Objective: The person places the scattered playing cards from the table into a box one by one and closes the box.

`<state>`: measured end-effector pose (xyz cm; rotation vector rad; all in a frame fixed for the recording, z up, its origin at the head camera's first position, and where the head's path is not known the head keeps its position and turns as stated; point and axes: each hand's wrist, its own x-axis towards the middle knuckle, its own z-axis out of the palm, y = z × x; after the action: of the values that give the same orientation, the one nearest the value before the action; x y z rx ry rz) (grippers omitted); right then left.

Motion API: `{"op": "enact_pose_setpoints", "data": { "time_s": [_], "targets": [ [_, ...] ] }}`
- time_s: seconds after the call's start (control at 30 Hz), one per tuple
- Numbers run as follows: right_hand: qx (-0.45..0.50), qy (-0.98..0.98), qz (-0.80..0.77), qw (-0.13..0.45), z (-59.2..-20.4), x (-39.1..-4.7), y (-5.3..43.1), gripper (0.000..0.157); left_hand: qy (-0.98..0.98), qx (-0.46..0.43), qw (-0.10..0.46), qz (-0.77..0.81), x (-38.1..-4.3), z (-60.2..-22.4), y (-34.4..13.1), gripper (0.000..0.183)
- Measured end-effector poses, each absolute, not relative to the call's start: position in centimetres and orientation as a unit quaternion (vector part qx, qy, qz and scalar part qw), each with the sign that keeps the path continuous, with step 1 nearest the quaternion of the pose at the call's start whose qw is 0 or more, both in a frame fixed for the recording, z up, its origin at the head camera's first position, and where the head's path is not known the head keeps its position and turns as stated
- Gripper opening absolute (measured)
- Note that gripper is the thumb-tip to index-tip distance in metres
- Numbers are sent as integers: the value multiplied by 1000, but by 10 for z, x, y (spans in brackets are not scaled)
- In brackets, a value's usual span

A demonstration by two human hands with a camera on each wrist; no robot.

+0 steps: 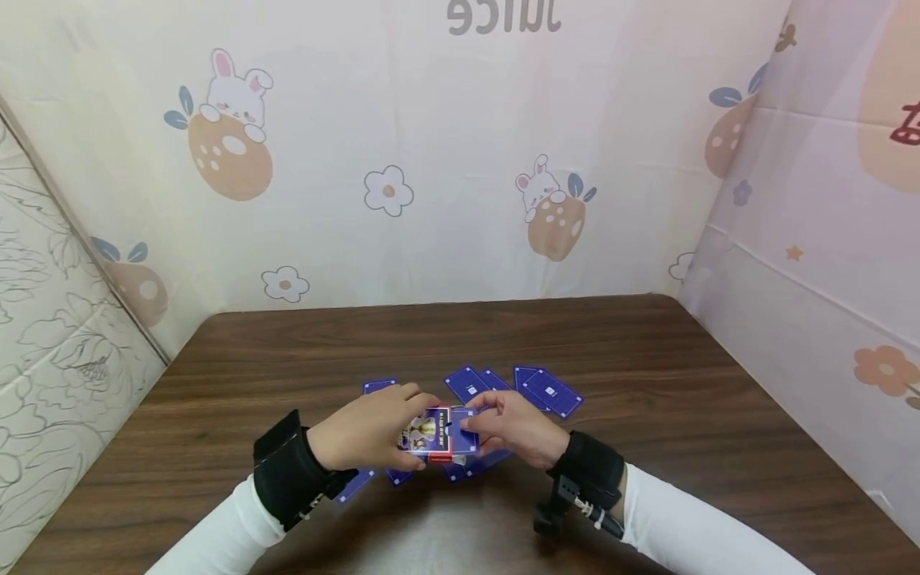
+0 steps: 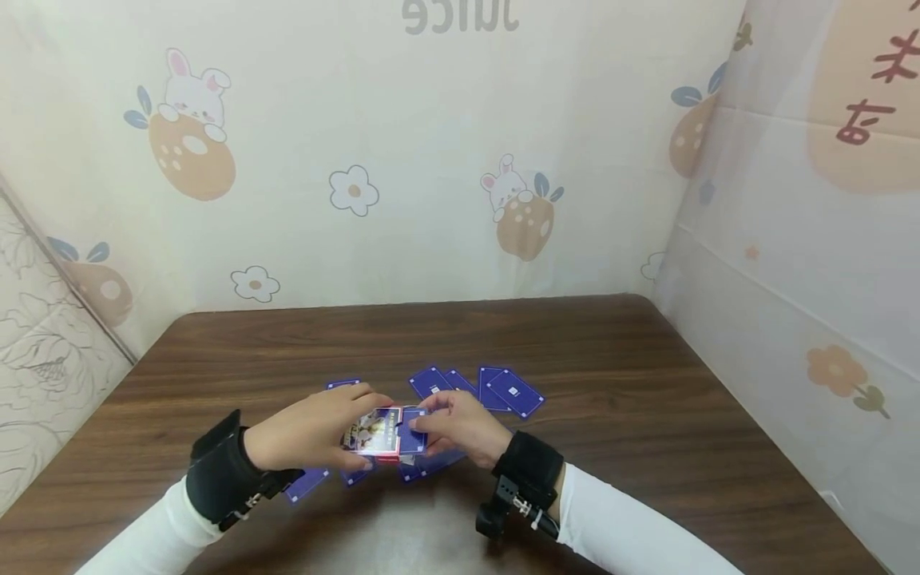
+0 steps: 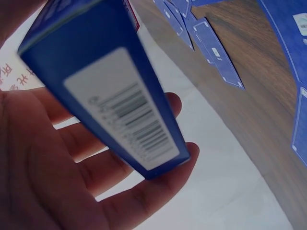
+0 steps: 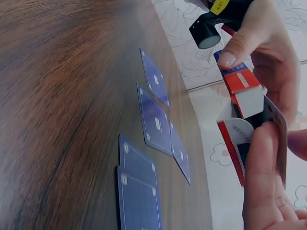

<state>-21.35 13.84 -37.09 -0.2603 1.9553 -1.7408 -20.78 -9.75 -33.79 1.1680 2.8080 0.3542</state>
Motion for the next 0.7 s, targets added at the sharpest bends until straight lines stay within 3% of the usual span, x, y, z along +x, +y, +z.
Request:
{"op": "enact_pose_setpoints", "data": {
  "time_s": [0.37, 0.7],
  "targets": [
    [-120, 703, -642, 282, -373, -213, 156, 29, 921, 365, 33, 132, -206, -339, -109, 66],
    [-122, 670, -663, 310, -378, -211, 144, 12, 914, 384, 34, 126, -206, -339, -103, 67]
  ]
}}
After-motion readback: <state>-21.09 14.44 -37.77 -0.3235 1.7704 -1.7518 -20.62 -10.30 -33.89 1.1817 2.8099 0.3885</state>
